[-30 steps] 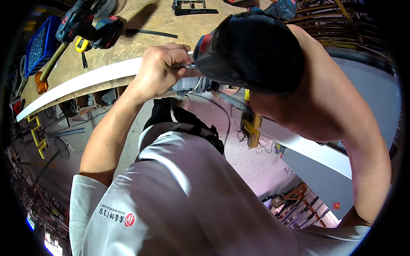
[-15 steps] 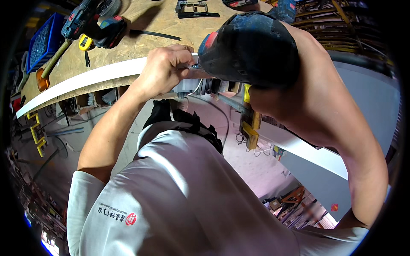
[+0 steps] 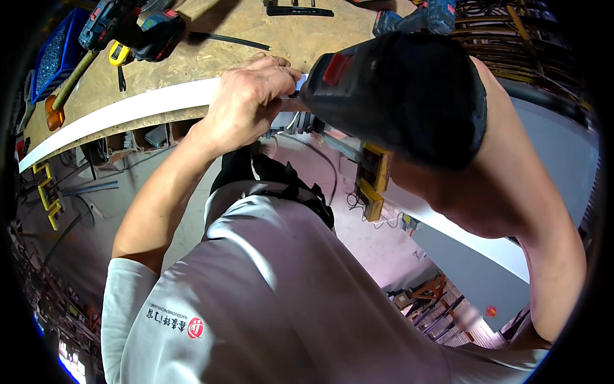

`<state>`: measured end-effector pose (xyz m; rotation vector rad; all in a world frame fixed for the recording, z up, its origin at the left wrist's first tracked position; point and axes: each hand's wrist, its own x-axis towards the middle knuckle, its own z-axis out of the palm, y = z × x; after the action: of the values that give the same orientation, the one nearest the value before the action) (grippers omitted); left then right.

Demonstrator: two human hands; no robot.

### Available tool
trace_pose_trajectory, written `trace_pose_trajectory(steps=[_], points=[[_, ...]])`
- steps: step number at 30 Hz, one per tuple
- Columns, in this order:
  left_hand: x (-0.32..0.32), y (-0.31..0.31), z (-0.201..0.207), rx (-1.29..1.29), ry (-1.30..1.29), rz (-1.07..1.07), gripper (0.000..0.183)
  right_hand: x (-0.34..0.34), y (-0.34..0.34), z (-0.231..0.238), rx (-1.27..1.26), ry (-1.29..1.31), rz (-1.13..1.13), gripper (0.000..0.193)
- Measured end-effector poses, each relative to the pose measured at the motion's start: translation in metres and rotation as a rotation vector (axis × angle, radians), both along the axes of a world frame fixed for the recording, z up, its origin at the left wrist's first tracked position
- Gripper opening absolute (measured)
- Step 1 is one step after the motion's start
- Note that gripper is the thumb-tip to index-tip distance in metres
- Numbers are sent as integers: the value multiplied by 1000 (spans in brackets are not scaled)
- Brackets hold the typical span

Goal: The person attaches strips to a metal frame using a power drill and screws. They use a tape measure to check a length and handle screws from a bin.

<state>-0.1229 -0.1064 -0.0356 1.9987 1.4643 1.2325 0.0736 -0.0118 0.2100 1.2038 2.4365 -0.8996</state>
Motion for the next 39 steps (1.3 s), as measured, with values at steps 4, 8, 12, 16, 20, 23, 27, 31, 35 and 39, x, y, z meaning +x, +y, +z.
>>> trace_pose_trajectory(steps=[4,8,12,16,20,23,27,31,35,39], points=[[2,1,0,-5,11,-11,17,2,1,3,17,9,51,45],[1,2,0,-5,12,-6,16,7,4,2,94,-17,160,52],[1,0,2,-26,13,-4,16,-1,14,2,-18,-5,217,58],[4,0,3,-100,-29,-32,21,-14,11,2,-77,-49,276,62],[6,-3,5,-106,-42,-51,22,-21,13,3,-192,6,182,65],[-1,-2,5,-138,-19,-46,24,-16,17,-9,-228,127,129,73],[-3,-2,6,-151,-37,-61,29,-5,24,-5,-137,100,129,72],[2,0,-1,-49,-61,-44,23,-18,30,-5,-84,138,548,64],[-3,-5,15,-189,-47,-56,28,-35,19,21,-119,-91,351,41],[-6,-4,11,-143,-60,-80,35,-7,25,35,34,71,439,51]])
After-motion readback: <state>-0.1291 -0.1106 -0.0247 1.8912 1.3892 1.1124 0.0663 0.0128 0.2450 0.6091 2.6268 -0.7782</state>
